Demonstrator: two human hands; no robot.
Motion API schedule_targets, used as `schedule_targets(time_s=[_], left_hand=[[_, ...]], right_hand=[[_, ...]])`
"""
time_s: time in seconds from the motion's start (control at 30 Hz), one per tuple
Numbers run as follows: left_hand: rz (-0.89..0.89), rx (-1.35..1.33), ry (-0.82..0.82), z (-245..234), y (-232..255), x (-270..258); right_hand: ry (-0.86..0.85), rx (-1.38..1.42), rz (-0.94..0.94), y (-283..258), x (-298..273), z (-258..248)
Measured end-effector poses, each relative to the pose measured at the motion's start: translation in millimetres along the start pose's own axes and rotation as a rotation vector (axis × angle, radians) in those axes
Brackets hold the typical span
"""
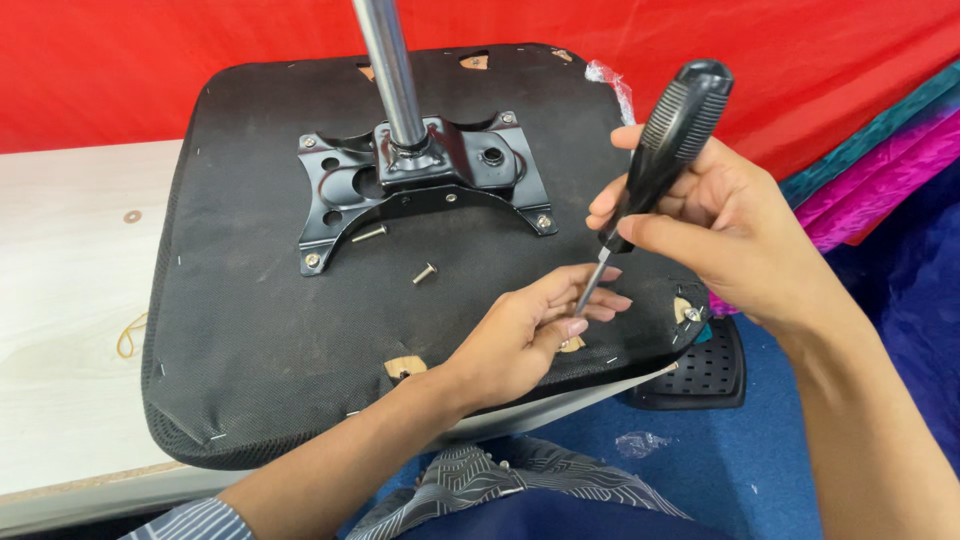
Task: The person uses a screwdriver to tighten screws on the underside of a black chair seat attached to a metal base. The person works on multiple screws around the seat perimeter, securing the seat to the base.
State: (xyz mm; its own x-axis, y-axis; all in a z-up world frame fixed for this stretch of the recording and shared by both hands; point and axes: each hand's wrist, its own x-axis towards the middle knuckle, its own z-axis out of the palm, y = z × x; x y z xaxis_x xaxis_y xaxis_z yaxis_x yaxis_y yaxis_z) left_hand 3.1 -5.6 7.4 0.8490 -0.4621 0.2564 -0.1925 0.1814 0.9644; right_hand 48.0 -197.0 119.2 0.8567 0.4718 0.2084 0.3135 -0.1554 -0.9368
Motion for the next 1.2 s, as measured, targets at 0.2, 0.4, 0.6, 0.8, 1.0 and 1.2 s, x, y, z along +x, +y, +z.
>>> schedule_targets(time_s=[0.2, 0.4, 0.6, 0.8, 1.0, 1.2], left_hand=[[-0.046, 0.058, 0.021, -0.5, 2.4, 0.0], [-0.035, 0.066, 0.033, -3.6, 0.2, -3.0], [0.006, -0.002, -0.053, 1.4, -1.1, 0.8], [0.051, 0.08, -0.069, -1.0, -2.5, 1.1], [0.007, 0.077, -0.066, -7.1, -4.6, -2.2], [0.015, -0.003, -0.059, -2.4, -6.0, -1.1]], right_hand=[[0.077, -0.081, 0.044, -6.3, -8.8, 2.9], [-0.081, -0.025, 0.029, -19.8, -4.9, 5.0], [-0.08, 0.078, 0.062, -23.3, -7.7, 7.7], [-0.01, 0.136, 0.05, -21.4, -12.8, 12.6], [0.04, -0.102, 0.137, -25.0, -13.9, 14.7], [0.032, 0.021, 0.01, -20.6, -14.7, 16.2]])
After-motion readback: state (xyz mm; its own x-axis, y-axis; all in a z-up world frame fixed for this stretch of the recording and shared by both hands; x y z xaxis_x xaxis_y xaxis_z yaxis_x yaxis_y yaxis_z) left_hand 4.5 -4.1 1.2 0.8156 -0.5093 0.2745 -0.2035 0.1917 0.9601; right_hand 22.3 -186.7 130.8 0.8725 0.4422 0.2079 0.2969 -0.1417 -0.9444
